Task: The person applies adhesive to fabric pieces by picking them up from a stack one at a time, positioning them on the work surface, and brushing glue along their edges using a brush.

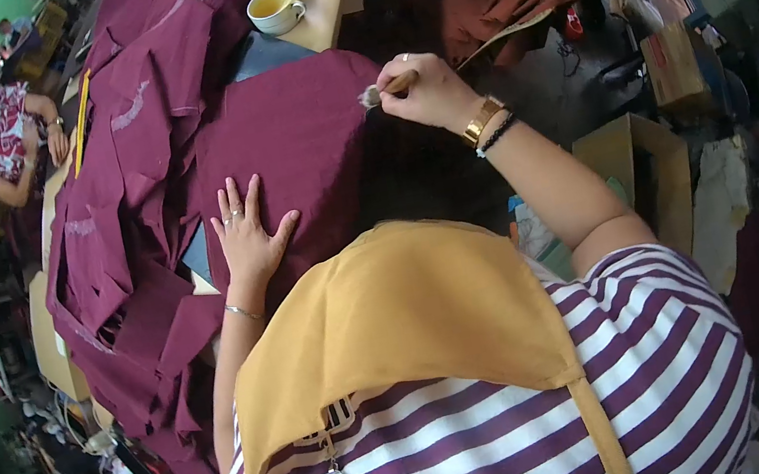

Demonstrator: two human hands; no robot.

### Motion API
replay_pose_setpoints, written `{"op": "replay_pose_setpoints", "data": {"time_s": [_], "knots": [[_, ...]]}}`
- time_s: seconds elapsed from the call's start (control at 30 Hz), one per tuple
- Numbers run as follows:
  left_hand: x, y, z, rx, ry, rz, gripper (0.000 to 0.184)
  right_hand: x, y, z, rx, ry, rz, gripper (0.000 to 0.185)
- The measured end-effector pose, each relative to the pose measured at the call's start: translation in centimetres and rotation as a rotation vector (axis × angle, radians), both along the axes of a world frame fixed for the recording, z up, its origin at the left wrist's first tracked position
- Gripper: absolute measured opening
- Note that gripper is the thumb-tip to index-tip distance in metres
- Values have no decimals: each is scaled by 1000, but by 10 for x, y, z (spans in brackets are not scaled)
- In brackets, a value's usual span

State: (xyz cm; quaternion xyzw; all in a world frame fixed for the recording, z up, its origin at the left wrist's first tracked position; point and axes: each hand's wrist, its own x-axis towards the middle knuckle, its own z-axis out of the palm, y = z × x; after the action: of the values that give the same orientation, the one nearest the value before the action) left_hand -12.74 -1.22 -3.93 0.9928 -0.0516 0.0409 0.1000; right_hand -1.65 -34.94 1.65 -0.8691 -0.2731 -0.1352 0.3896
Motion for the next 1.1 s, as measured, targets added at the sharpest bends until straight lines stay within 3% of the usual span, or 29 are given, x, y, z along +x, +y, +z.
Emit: {"op": "replay_pose_setpoints", "data": {"time_s": [0.17, 0.27, 0.4, 0.5, 0.6, 0.67, 0.7, 0.8, 0.87, 0.93, 1.1], "knots": [[1, 1, -1, -9, 17, -7, 89, 8, -19, 29, -177, 19, -229, 15], [1, 0, 1, -9, 21, 0, 87, 15, 0, 17, 27, 60, -143, 15], [2, -1, 1, 3, 32, 1, 88, 11, 9, 12, -56, 101, -84, 15], [1, -1, 1, 13, 45, 1, 89, 25, -33, 17, -490, 109, -230, 17], [5, -1, 0, 8, 37, 2, 89, 16, -30, 34, -232, 105, -220, 18], [8, 0, -2, 3, 24, -13, 90, 14, -4, 30, -162, 6, -103, 16], [10, 1, -2, 14, 29, -20, 90, 15, 9, 18, 24, 104, -5, 13], [19, 3, -2, 29, 27, -45, 90, 8, 13, 20, -44, 233, 58, 12], [26, 5, -3, 17, 19, -68, 90, 22, -13, 34, -373, 181, -45, 11], [35, 8, -4, 29, 22, -96, 89, 23, -30, 40, -398, 190, -149, 12], [71, 8, -5, 37, 26, -181, 90, 13, 17, 22, -20, 172, 102, 14]]}}
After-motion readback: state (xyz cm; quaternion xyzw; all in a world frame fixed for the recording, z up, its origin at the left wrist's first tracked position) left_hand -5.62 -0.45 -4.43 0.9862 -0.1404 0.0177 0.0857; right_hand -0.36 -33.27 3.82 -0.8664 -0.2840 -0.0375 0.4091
